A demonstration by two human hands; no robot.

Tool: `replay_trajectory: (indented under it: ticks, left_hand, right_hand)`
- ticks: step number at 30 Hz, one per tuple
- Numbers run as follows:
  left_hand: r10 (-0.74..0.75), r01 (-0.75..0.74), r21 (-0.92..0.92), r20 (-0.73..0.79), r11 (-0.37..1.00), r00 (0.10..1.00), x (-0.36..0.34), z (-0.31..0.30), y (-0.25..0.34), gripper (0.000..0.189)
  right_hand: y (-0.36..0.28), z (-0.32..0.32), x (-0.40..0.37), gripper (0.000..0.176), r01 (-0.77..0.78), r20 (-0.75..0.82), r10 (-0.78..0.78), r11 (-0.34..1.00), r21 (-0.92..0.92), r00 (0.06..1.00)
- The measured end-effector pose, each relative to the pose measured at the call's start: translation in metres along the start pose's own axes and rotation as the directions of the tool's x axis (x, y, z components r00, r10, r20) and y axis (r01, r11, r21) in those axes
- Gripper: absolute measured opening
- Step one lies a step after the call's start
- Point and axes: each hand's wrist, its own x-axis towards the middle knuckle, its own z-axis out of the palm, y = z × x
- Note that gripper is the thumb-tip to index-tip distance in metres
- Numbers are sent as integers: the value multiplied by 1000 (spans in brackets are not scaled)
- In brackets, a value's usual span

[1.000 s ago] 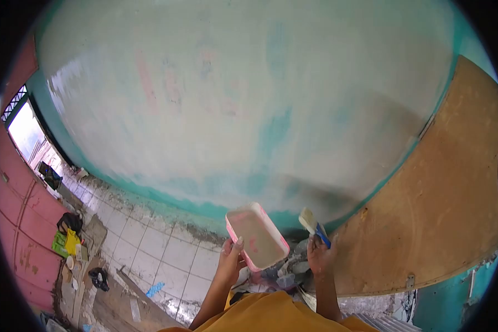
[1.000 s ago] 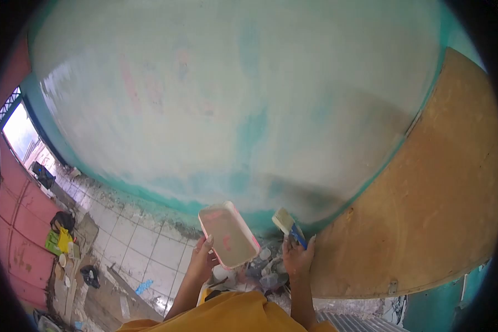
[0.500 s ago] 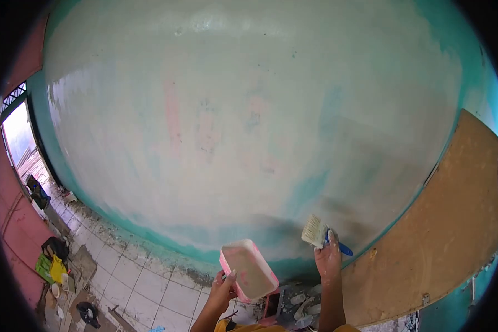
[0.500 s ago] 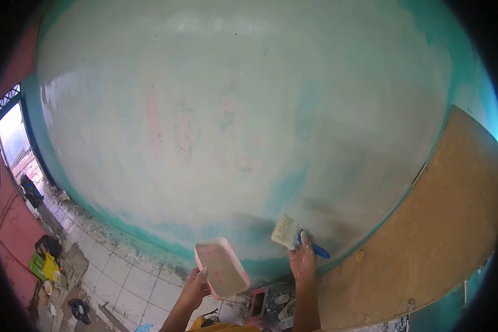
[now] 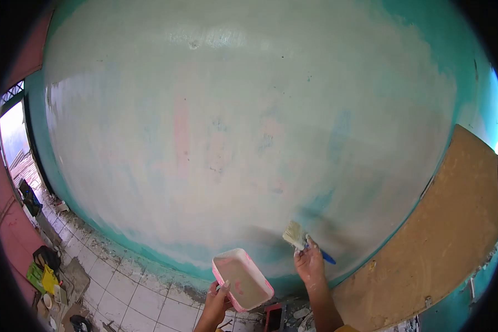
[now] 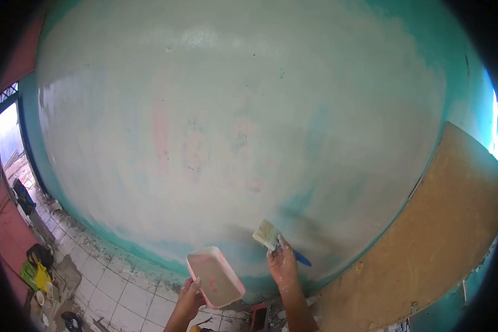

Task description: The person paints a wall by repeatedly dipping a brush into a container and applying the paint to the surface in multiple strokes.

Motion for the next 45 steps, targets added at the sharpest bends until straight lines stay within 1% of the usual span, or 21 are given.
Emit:
replay_trajectory:
  ticks: [4, 7, 9, 11, 13, 15, 17, 18, 20, 21, 23, 24, 26, 30, 32, 33, 35, 36, 38, 41, 45]
  left_hand:
    - [41, -41, 18, 7, 999, 999, -10, 5, 8, 65]
    - [76, -76, 10, 17, 997, 997, -23, 13, 24, 66]
    - [44, -44, 12, -9, 999, 999, -17, 11, 35, 64]
    - [-9, 9, 2, -26, 1000, 1000, -15, 9, 46, 62]
    - [76, -76, 5, 27, 997, 997, -12, 5, 62, 64]
    - [108, -107, -32, 39, 994, 993, -1, -3, 77, 64]
    - [134, -130, -65, 52, 989, 990, 16, -17, 93, 65]
    - [138, -129, -95, 87, 987, 987, 27, -28, 102, 66]
    - [126, -120, -51, 136, 991, 983, 43, -49, 126, 65]
    - [131, -125, -47, 140, 991, 981, 48, -59, 137, 65]
    - [119, -121, 3, 140, 993, 983, 59, -80, 166, 64]
    - [117, -119, 8, 139, 993, 983, 63, -89, 180, 63]
    - [110, -112, 10, 133, 994, 985, 77, -106, 199, 64]
    - [49, -52, 26, 96, 998, 994, 100, -129, 231, 67]
    - [40, -44, 38, 111, 998, 993, 110, -141, 242, 67]
    - [31, -36, 37, 123, 999, 992, 114, -144, 246, 68]
    - [20, -25, 41, 115, 999, 993, 122, -150, 252, 67]
    - [9, -13, 42, 99, 999, 995, 124, -151, 255, 66]
    - [6, -11, 38, 116, 999, 993, 122, -149, 264, 65]
    - [9, -13, 24, 144, 1000, 990, 122, -143, 262, 63]
    - [-5, 7, -17, 133, 1000, 991, 127, -138, 255, 60]
  right_hand:
    - [-47, 82, 22, 28, 190, 110, -170, 957, -220, 979]
    - [-73, 158, 31, 31, 434, 284, -340, 803, -409, 897]
    - [-87, 203, 41, 27, 558, 412, -377, 599, -574, 829]
    - [-100, 250, 48, 22, 745, 666, -379, 102, -660, 642]
    - [-97, 304, 53, 20, 745, 686, -338, 72, -663, 644]
    - [-92, 355, 75, 24, 880, 981, -186, -457, -132, 51]
    - [-68, 420, 61, 26, 787, 823, -260, -253, -562, 504]
    - [-58, 444, 74, 26, 791, 827, -263, -254, -556, 497]
    - [-41, 499, 95, 25, 775, 939, -178, -531, -344, 294]
    - [-35, 525, 112, 25, 774, 939, -184, -533, -343, 289]
    - [-29, 577, 152, 23, 482, 998, -16, -876, 13, -56]
    - [-24, 601, 164, 23, 475, 998, -25, -880, 6, -59]
    - [-17, 641, 183, 20, 374, 940, 43, -911, 175, -337]
    - [-9, 676, 213, 24, 170, 960, 94, -975, 142, -263]
    - [2, 667, 218, 28, 53, 992, 97, -993, 101, -77]
    - [7, 658, 214, 28, 43, 992, 96, -994, 100, -76]
    - [19, 636, 200, 24, 111, 980, 156, -984, 143, 120]
    - [22, 632, 193, 24, 106, 980, 157, -984, 144, 123]
    - [27, 624, 184, 22, 332, 928, 131, -943, 8, 349]
    - [-6, 659, 198, 36, 306, 929, 74, -951, -43, 363]
    - [-46, 727, 205, 46, 235, 972, -18, -969, -75, 236]
